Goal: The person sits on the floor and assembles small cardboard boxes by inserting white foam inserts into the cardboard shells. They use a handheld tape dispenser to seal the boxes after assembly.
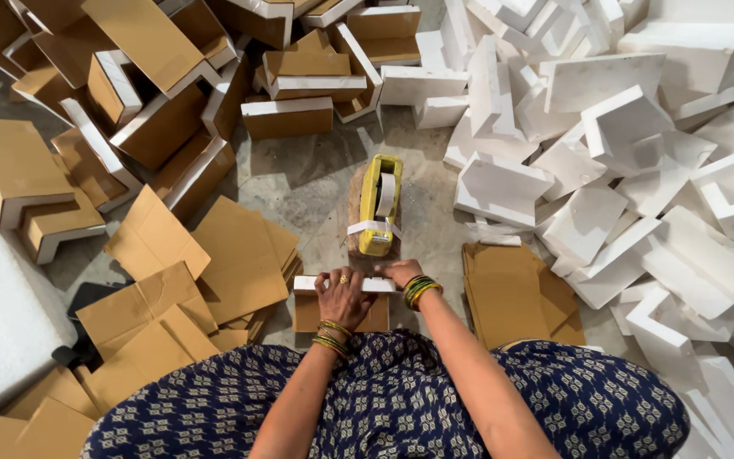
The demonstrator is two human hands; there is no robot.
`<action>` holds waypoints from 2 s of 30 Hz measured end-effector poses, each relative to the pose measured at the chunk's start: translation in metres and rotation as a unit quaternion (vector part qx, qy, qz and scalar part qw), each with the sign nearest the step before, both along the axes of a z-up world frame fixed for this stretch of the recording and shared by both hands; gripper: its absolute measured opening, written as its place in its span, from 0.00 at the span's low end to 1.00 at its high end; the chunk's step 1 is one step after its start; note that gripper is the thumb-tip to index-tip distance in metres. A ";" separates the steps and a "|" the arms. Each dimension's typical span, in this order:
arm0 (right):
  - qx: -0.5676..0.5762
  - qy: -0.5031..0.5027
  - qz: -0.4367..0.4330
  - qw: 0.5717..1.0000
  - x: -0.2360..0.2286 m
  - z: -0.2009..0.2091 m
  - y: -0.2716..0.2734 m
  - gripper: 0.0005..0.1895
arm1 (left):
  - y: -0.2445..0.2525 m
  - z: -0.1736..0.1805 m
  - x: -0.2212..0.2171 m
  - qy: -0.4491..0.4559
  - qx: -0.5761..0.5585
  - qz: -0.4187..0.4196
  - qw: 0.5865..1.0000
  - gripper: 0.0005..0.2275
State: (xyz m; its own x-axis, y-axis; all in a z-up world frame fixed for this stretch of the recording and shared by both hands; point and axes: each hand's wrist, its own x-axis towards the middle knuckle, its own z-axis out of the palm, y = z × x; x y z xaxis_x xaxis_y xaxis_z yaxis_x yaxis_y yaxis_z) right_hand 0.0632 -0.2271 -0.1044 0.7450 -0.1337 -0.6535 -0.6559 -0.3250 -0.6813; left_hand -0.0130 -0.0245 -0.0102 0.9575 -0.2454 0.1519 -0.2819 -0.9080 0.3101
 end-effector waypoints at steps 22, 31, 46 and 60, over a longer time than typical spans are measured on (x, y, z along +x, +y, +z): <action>-0.344 -0.117 0.324 0.874 -0.076 0.089 -0.055 0.22 | -0.090 -0.017 -0.005 0.001 0.016 -0.117 0.993 0.17; -0.419 -0.108 0.411 0.802 -0.059 0.107 -0.040 0.41 | 0.022 -0.026 0.026 0.073 -0.077 -0.070 0.992 0.19; -0.033 -0.237 -0.042 0.970 -0.034 0.126 0.039 0.13 | 0.028 -0.010 0.026 0.119 -0.226 -0.025 0.966 0.22; 0.061 -0.043 -0.052 0.996 -0.099 0.009 0.076 0.08 | 0.033 0.005 0.033 0.263 -0.184 -0.061 0.945 0.26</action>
State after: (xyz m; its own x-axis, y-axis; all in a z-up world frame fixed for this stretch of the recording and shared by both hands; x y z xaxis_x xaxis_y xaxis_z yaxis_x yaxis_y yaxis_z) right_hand -0.0358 -0.1508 -0.0955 0.7854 -0.1363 -0.6038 -0.6190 -0.1690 -0.7670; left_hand 0.0199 0.0090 -0.0051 0.8923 -0.3819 -0.2406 -0.0968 -0.6826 0.7244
